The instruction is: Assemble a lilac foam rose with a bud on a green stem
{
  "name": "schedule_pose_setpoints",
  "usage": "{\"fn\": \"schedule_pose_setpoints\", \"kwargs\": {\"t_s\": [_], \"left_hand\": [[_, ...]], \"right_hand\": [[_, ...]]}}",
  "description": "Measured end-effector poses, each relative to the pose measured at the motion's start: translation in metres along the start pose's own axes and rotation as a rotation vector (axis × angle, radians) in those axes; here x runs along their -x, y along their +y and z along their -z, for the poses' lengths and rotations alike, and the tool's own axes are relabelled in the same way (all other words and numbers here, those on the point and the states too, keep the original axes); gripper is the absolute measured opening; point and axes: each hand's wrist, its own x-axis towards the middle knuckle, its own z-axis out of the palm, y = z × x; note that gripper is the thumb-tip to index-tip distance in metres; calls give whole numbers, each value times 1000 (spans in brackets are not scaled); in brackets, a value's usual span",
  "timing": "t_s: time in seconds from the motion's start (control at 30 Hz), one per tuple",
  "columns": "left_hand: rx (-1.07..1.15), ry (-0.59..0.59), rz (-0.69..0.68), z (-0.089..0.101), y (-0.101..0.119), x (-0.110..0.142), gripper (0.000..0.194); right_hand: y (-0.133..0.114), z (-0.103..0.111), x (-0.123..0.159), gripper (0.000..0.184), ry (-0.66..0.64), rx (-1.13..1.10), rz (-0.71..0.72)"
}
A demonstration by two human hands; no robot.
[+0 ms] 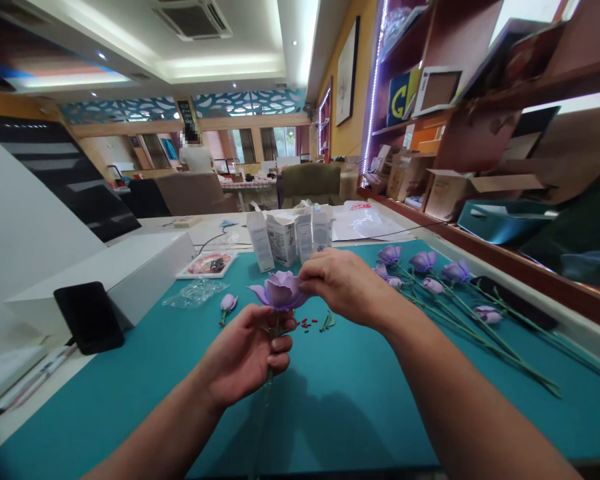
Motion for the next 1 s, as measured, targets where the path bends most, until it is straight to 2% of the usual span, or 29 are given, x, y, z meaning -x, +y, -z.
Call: {"fn": "schedule_pose_setpoints", "kwargs": {"t_s": [1.0], "left_hand": [[17,85,-19,3,-4,6,26]], "right_hand": [[0,-13,1,20,3,10,79]]}}
